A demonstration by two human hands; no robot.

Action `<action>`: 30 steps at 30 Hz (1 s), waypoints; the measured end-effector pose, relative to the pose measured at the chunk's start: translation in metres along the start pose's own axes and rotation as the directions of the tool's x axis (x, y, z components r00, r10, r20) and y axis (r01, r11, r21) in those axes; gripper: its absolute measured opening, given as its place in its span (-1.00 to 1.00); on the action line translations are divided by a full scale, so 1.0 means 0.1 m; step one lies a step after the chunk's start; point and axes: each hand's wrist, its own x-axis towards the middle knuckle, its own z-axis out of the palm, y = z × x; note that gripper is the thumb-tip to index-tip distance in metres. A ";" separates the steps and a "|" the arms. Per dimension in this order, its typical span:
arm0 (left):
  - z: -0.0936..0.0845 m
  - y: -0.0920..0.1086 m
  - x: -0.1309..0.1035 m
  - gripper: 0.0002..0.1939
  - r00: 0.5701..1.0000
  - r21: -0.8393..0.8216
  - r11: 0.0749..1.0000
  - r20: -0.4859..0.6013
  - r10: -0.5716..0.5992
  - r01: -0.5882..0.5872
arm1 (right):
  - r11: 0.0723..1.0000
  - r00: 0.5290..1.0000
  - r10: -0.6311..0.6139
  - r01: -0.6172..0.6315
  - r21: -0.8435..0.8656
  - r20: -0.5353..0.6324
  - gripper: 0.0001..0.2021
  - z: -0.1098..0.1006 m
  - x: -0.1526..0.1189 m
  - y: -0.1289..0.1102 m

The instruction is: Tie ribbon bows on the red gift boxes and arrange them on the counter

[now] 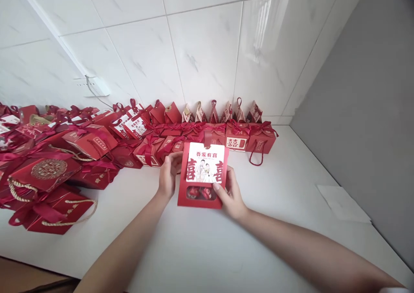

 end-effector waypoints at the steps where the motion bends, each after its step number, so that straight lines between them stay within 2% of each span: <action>1: -0.02 0.00 -0.07 -0.45 0.998 -0.077 0.995 0.001 -0.056 0.056 | 1.000 0.999 0.028 -0.028 0.012 -0.019 -0.54 0.00 0.03 0.02; 3: -0.02 0.01 -0.19 -0.46 0.993 -0.121 0.987 0.067 -0.095 0.102 | 0.997 0.996 0.075 -0.074 0.028 -0.051 -0.54 -0.01 0.06 0.05; 6: 0.06 0.04 -0.32 -0.49 0.978 -0.049 0.987 0.149 -0.143 0.152 | 0.992 0.990 0.123 -0.121 0.025 -0.063 -0.52 -0.02 0.09 0.09; 9: 0.11 0.00 -0.35 -0.55 0.969 -0.023 0.976 0.125 -0.213 0.217 | 0.987 0.987 0.158 -0.158 0.023 -0.031 -0.47 -0.03 0.10 0.09; 12: 0.09 -0.07 -0.32 -0.56 0.976 -0.068 0.977 0.098 -0.197 0.204 | 0.989 0.989 0.146 -0.146 -0.019 0.019 -0.42 -0.03 0.09 0.06; 15: 0.03 -0.08 -0.28 -0.49 0.998 -0.090 0.994 0.025 -0.058 0.060 | 0.988 0.996 0.060 -0.049 -0.148 0.072 -0.36 -0.03 0.05 0.01; 18: -0.03 0.06 -0.27 -0.48 0.998 -0.012 0.998 0.023 0.067 -0.066 | 0.962 0.989 -0.064 0.096 -0.256 0.133 -0.32 -0.04 -0.01 -0.02; 20: -0.04 0.18 -0.29 -0.53 0.997 0.064 0.995 0.043 0.067 -0.070 | 0.946 0.981 -0.095 0.142 -0.293 0.170 -0.33 -0.02 -0.06 -0.03; 23: -0.04 0.35 -0.31 -0.75 0.995 0.192 0.979 0.077 0.061 -0.075 | 0.931 0.978 -0.098 0.156 -0.329 0.186 -0.37 0.00 -0.10 -0.07; 26: -0.02 0.44 -0.32 -0.84 0.983 0.273 0.949 0.136 0.125 -0.158 | 0.905 0.965 -0.211 0.254 -0.342 0.159 -0.41 0.01 0.00 -0.26; 28: -0.01 0.45 -0.32 -0.87 0.978 0.277 0.943 0.151 0.146 -0.184 | 0.854 0.936 -0.322 0.353 -0.382 0.144 -0.57 -0.01 0.15 -0.47; 30: -0.01 0.43 -0.32 -0.88 0.978 0.277 0.942 0.145 0.151 -0.187 | 0.782 0.899 -0.385 0.438 -0.444 0.210 -0.75 -0.02 0.33 -0.69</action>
